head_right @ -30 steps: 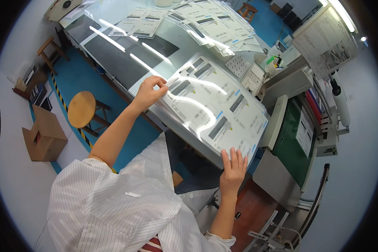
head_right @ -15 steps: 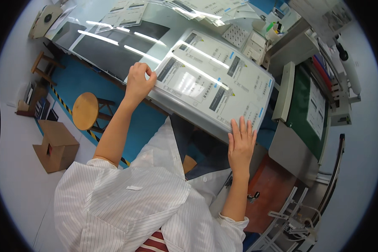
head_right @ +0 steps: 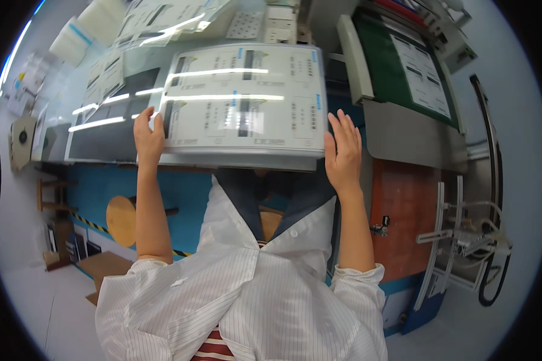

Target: The worker is removing printed labels from a machine and stacking them neatly on a workbench.

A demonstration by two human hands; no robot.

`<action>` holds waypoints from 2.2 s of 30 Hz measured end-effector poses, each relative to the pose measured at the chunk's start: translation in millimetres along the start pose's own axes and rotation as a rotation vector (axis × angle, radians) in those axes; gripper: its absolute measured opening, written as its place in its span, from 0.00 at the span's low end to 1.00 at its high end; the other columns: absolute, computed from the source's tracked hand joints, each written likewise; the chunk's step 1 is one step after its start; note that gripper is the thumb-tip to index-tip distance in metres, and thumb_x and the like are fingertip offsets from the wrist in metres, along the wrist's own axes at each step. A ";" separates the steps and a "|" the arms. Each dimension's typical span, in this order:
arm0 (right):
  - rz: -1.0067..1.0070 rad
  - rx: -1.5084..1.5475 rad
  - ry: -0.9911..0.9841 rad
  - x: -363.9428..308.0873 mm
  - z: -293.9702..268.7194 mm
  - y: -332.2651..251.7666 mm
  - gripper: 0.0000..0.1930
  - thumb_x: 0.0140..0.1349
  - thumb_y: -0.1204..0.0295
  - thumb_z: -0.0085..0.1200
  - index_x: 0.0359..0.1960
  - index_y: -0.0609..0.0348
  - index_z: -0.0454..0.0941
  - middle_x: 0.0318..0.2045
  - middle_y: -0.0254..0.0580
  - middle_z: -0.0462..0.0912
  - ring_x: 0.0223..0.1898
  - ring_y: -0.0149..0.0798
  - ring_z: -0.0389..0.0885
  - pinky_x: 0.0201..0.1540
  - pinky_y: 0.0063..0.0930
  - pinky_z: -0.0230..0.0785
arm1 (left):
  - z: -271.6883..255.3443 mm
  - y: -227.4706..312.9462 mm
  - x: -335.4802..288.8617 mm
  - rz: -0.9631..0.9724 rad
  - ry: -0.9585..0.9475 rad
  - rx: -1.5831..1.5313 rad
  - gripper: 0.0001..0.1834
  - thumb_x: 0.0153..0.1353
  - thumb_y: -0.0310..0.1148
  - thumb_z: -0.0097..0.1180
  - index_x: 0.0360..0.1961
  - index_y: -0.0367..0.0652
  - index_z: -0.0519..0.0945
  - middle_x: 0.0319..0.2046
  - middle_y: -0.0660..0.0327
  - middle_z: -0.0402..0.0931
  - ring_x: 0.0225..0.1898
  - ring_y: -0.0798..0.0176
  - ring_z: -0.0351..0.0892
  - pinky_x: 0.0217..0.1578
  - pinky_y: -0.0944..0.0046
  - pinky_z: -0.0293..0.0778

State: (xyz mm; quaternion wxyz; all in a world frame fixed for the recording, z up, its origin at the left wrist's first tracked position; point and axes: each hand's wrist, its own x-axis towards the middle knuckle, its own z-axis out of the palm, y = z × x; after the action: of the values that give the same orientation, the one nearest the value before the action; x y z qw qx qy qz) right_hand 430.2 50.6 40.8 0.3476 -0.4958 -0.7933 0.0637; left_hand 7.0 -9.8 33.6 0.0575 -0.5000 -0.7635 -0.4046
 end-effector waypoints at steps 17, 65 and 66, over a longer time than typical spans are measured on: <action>0.804 -0.559 0.082 20.1 -19.5 240.5 0.29 0.70 0.56 0.41 0.68 0.59 0.58 0.70 0.53 0.54 0.73 0.52 0.46 0.72 0.55 0.36 | 24.7 -18.0 -3.7 -0.210 -0.133 0.120 0.26 0.69 0.46 0.43 0.56 0.35 0.73 0.47 0.43 0.78 0.50 0.43 0.77 0.50 0.55 0.69; 0.878 -0.540 0.034 7.1 -48.8 254.2 0.36 0.69 0.50 0.38 0.69 0.67 0.54 0.71 0.57 0.52 0.73 0.52 0.45 0.72 0.51 0.36 | 25.3 -6.0 -5.7 -0.203 -0.107 0.135 0.21 0.70 0.44 0.41 0.46 0.35 0.76 0.34 0.44 0.79 0.36 0.40 0.77 0.39 0.51 0.70; 0.836 -0.495 0.013 -2.6 -47.6 243.3 0.37 0.68 0.49 0.39 0.68 0.68 0.54 0.71 0.58 0.52 0.73 0.53 0.45 0.72 0.51 0.36 | 22.8 -5.0 -6.0 -0.207 -0.119 0.140 0.21 0.70 0.44 0.41 0.44 0.35 0.76 0.33 0.45 0.79 0.36 0.40 0.77 0.38 0.51 0.70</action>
State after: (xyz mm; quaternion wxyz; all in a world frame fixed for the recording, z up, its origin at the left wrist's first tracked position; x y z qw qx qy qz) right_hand 640.9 158.6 -33.2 0.1689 -0.8401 -0.5154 0.0042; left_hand 13.1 0.5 12.7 0.0048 -0.4363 -0.8394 -0.3240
